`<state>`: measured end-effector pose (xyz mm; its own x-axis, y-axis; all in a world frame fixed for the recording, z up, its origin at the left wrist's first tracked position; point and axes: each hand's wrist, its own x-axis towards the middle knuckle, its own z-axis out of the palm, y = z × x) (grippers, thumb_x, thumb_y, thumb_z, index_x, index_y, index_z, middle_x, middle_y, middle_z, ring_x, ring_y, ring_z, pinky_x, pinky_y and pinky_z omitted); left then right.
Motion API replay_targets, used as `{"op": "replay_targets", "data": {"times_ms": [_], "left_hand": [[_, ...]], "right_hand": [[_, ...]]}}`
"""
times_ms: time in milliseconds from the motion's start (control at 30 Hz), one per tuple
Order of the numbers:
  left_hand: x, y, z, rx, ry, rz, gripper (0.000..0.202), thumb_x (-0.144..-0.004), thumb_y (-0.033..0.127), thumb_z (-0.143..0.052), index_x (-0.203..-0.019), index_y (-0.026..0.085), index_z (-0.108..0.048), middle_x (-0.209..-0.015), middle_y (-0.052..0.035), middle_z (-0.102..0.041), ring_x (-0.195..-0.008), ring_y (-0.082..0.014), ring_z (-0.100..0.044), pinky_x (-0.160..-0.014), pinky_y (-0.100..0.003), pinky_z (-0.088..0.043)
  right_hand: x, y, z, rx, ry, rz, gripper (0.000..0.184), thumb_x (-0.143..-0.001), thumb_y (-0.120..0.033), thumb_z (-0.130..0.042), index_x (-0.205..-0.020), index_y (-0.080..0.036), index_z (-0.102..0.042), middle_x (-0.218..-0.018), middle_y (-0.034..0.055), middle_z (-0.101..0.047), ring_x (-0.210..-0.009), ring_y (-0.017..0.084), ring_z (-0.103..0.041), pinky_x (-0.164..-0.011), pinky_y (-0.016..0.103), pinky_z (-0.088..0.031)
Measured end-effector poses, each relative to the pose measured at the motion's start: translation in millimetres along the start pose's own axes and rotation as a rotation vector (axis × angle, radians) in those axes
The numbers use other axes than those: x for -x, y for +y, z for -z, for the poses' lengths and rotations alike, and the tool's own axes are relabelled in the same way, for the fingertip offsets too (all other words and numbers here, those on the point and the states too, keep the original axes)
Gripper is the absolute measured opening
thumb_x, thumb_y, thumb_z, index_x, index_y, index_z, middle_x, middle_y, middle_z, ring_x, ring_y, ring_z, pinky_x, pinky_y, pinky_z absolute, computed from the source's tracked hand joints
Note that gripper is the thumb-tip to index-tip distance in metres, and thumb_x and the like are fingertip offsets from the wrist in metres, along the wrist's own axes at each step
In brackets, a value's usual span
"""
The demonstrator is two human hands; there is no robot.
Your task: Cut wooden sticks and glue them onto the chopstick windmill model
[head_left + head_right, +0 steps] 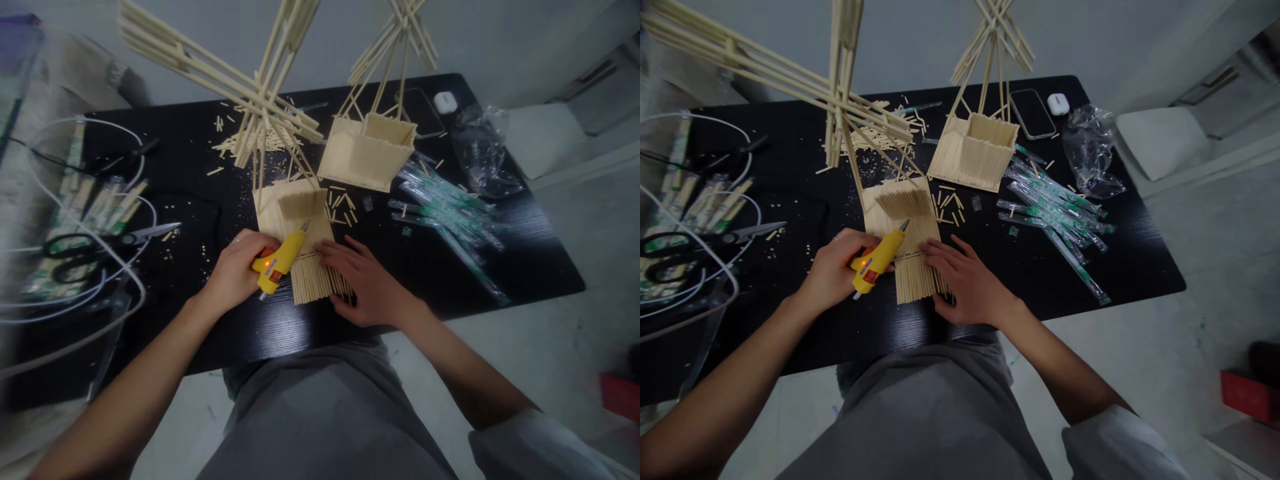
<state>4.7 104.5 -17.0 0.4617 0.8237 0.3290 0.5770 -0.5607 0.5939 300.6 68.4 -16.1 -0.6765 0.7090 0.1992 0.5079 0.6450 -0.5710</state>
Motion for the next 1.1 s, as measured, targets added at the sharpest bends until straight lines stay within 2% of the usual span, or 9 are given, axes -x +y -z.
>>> {"op": "replay_targets", "data": {"times_ms": [233, 367, 433, 500, 567, 633, 733, 867, 1100], "left_hand": [[0, 0, 0.1, 0.009, -0.004, -0.006, 0.011, -0.095, 0.03, -0.074, -0.094, 0.021, -0.068, -0.095, -0.0035, -0.078, -0.086, -0.0183, -0.066, -0.081, -0.031, -0.051], [0, 1, 0.2, 0.015, -0.003, -0.01, 0.011, -0.095, 0.029, -0.075, -0.094, 0.021, -0.068, -0.095, -0.0033, -0.078, -0.085, -0.018, -0.065, -0.081, -0.03, -0.051], [-1, 2, 0.3, 0.013, 0.005, -0.021, 0.01, -0.095, 0.028, -0.075, -0.094, 0.021, -0.068, -0.094, -0.003, -0.078, -0.084, -0.0175, -0.065, -0.08, -0.03, -0.051], [-1, 2, 0.5, 0.013, 0.007, -0.035, 0.01, -0.095, 0.027, -0.075, -0.094, 0.02, -0.067, -0.094, -0.0031, -0.078, -0.083, -0.0171, -0.065, -0.079, -0.029, -0.051], [-1, 2, 0.7, 0.014, 0.009, -0.034, 0.01, -0.095, 0.027, -0.075, -0.094, 0.02, -0.068, -0.094, -0.0036, -0.078, -0.083, -0.0174, -0.065, -0.079, -0.03, -0.051], [0, 2, 0.8, 0.019, 0.007, -0.023, 0.01, -0.095, 0.028, -0.076, -0.095, 0.02, -0.068, -0.095, -0.0044, -0.079, -0.084, -0.0181, -0.065, -0.079, -0.031, -0.052], [0, 2, 0.9, 0.028, 0.01, -0.018, 0.009, -0.095, 0.028, -0.076, -0.094, 0.02, -0.07, -0.094, -0.0049, -0.079, -0.084, -0.0185, -0.066, -0.08, -0.032, -0.052], [0, 2, 1.1, 0.027, 0.007, -0.008, 0.011, -0.094, 0.03, -0.076, -0.094, 0.02, -0.071, -0.093, -0.0045, -0.079, -0.083, -0.0187, -0.066, -0.08, -0.032, -0.053], [0, 1, 0.9, 0.034, 0.011, 0.005, 0.011, -0.094, 0.031, -0.076, -0.094, 0.021, -0.071, -0.094, -0.0041, -0.08, -0.082, -0.0185, -0.066, -0.079, -0.032, -0.053]], "right_hand": [[2, 2, 1, -0.034, 0.011, 0.002, 0.068, -0.088, -0.026, -0.068, -0.151, -0.02, -0.043, -0.164, 0.0191, -0.053, -0.159, 0.031, -0.044, -0.134, 0.062, -0.023], [3, 4, 3, -0.073, 0.062, 0.021, 0.07, -0.091, -0.026, -0.069, -0.154, -0.022, -0.04, -0.164, 0.0179, -0.052, -0.16, 0.031, -0.041, -0.132, 0.062, -0.029], [4, 4, 2, -0.067, 0.131, 0.026, 0.066, -0.092, -0.025, -0.068, -0.153, -0.023, -0.042, -0.162, 0.0178, -0.054, -0.159, 0.033, -0.042, -0.129, 0.063, -0.036], [7, 3, 0, -0.041, 0.249, 0.009, 0.058, -0.093, -0.024, -0.068, -0.147, -0.024, -0.048, -0.153, 0.0171, -0.061, -0.15, 0.034, -0.053, -0.121, 0.061, -0.046], [12, 1, -1, 0.003, 0.369, -0.034, 0.048, -0.093, -0.021, -0.068, -0.139, -0.025, -0.054, -0.137, 0.0148, -0.069, -0.131, 0.033, -0.065, -0.108, 0.057, -0.056], [20, -2, -2, 0.057, 0.431, -0.076, 0.041, -0.093, -0.019, -0.068, -0.132, -0.026, -0.059, -0.123, 0.012, -0.071, -0.114, 0.03, -0.07, -0.096, 0.052, -0.06], [33, -5, -2, 0.12, 0.394, -0.101, 0.033, -0.094, -0.019, -0.07, -0.126, -0.024, -0.062, -0.118, 0.0112, -0.072, -0.108, 0.029, -0.07, -0.09, 0.05, -0.06], [43, -7, -2, 0.141, 0.29, -0.067, 0.033, -0.095, -0.024, -0.073, -0.127, -0.023, -0.064, -0.128, 0.0134, -0.071, -0.118, 0.032, -0.069, -0.097, 0.055, -0.06], [37, -4, -7, 0.075, 0.236, -0.001, 0.032, -0.099, -0.022, -0.072, -0.13, -0.024, -0.065, -0.136, 0.0147, -0.07, -0.13, 0.031, -0.067, -0.105, 0.057, -0.062]]}}
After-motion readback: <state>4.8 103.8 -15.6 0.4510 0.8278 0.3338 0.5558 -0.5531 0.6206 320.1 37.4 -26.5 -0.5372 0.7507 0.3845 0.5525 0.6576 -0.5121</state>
